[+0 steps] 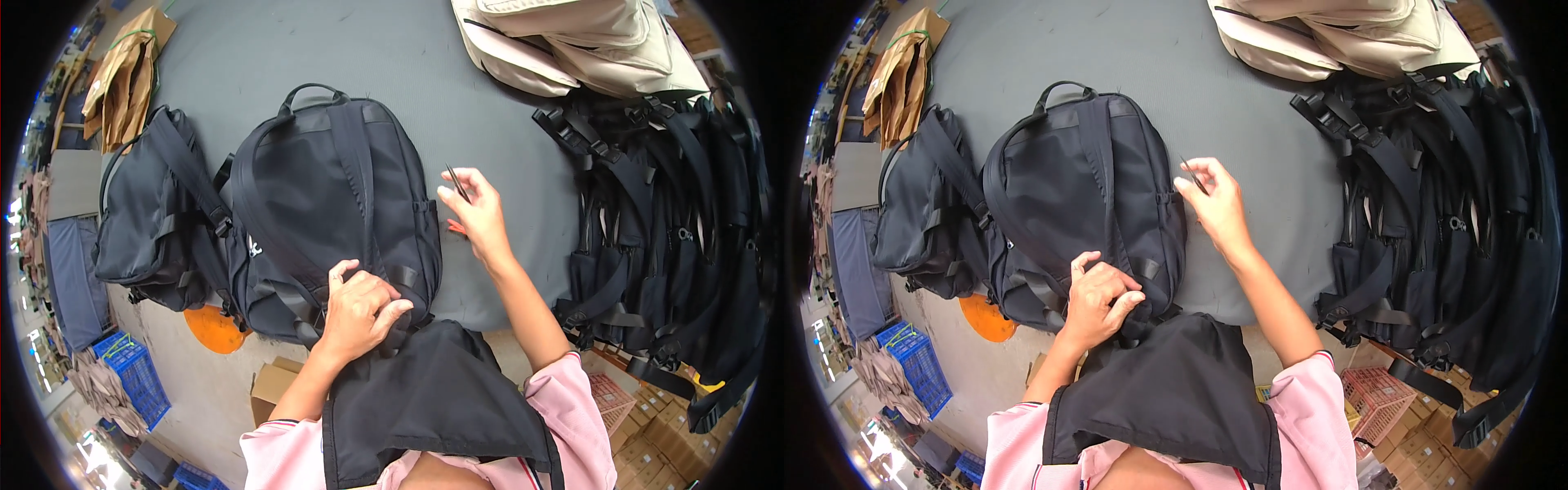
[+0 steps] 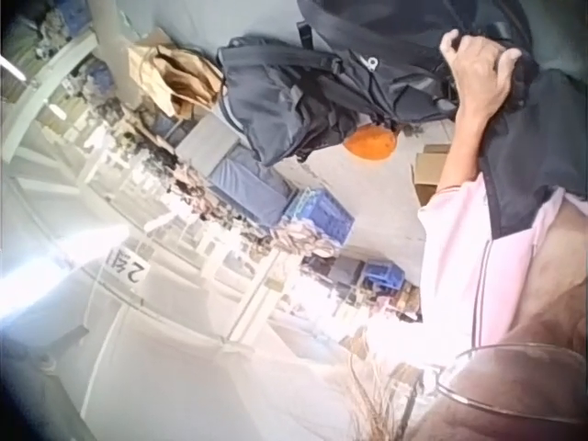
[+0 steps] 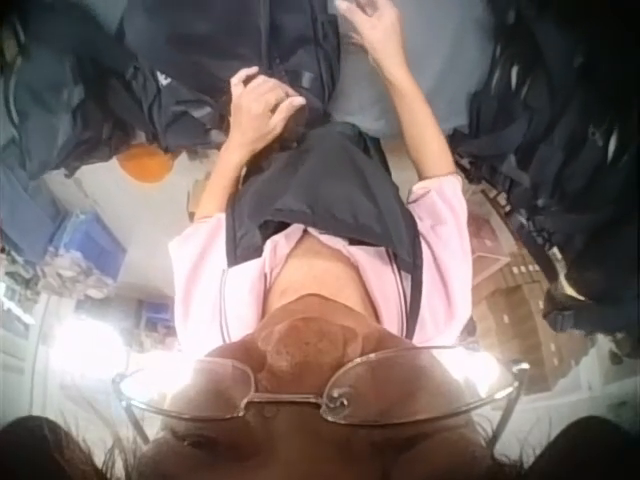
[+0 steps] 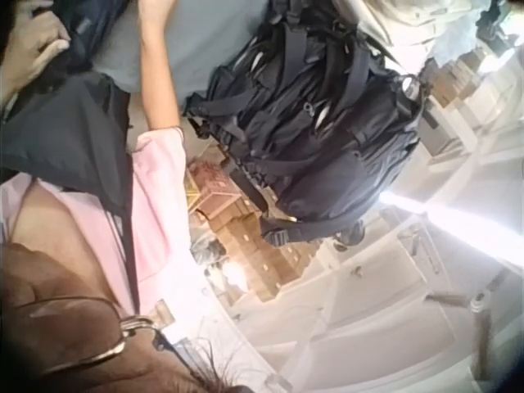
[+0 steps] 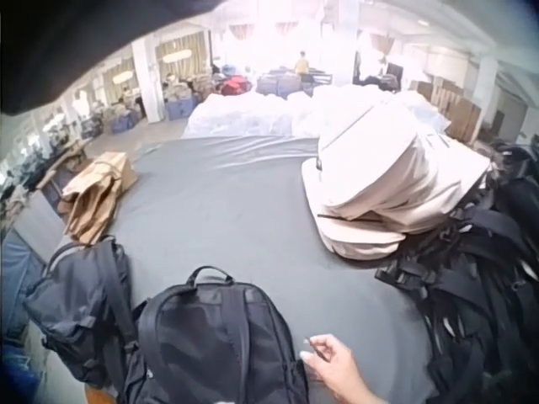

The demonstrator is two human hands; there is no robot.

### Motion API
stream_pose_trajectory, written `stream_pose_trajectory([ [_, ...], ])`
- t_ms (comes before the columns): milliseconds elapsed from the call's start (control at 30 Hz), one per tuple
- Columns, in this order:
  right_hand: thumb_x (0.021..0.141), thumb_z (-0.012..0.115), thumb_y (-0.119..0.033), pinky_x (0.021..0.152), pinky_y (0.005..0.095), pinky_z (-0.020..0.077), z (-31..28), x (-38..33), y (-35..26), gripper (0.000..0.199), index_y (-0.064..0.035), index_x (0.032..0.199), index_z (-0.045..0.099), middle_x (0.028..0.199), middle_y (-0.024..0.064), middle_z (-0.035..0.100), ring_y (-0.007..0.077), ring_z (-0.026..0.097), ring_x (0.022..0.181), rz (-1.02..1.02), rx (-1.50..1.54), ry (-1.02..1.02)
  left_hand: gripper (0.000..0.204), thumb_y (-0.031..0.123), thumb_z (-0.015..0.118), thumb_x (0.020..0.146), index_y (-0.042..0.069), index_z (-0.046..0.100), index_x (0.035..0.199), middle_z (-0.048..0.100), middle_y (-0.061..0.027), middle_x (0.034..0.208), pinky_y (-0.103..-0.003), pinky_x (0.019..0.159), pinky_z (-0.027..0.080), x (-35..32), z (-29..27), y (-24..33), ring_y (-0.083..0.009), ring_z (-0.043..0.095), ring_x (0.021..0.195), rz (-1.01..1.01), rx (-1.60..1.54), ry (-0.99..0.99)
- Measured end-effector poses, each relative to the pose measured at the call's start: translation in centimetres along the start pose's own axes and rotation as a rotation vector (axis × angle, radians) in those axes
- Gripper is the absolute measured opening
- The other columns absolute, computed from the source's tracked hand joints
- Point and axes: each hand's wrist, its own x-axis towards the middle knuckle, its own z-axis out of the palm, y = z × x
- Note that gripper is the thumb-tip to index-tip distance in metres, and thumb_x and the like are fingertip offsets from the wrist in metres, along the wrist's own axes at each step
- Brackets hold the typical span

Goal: Trimming loose threads from backpacks using a small hand tool.

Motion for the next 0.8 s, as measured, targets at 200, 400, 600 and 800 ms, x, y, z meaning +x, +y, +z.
stream_pose_trajectory([
  [200,0.082,0.071,-0.018,0.064,0.0178,0.0379,4.0,8.8,0.8,0.029,-0.0028,0.103,0.06,0.081,-0.001,0.057,0.0045,0.047,0.07,0.187,0.097,0.013,0.028,0.02,0.072,0.077,0.007,0.056,0.058,0.05,-0.0029,0.058,-0.044,0.087,0.039,0.6,2.3,-2.0,-0.0211,0.05,0.059,0.008,-0.001,0.019],
  [400,0.078,0.072,-0.01,0.069,0.023,0.0441,5.6,12.5,0.9,0.023,0.0003,0.096,0.061,0.085,0.0027,0.06,0.0092,0.054,0.076,0.291,-0.034,-0.12,0.031,0.019,0.071,0.077,0.007,0.052,0.055,0.048,-0.004,0.058,-0.046,0.082,0.041,1.2,3.0,-3.8,-0.022,0.05,0.059,-0.025,-0.041,-0.048],
  [600,0.077,0.069,-0.002,0.072,0.023,0.0463,5.7,12.7,0.7,0.017,0.0027,0.091,0.061,0.083,0.0029,0.06,0.0095,0.055,0.076,0.347,0.082,-0.128,0.035,0.019,0.072,0.075,0.008,0.049,0.052,0.047,-0.0043,0.055,-0.046,0.081,0.041,2.1,3.2,-4.5,-0.0225,0.048,0.056,-0.061,-0.07,-0.09],
  [800,0.077,0.066,-0.003,0.068,0.024,0.0469,5.9,12.4,0.9,0.019,0.0041,0.095,0.064,0.081,0.0032,0.063,0.0091,0.056,0.073,0.306,0.132,-0.105,0.037,0.02,0.072,0.075,0.008,0.047,0.05,0.045,-0.0044,0.054,-0.046,0.082,0.04,2.3,3.5,-4.6,-0.0221,0.047,0.055,-0.065,-0.087,-0.072],
])
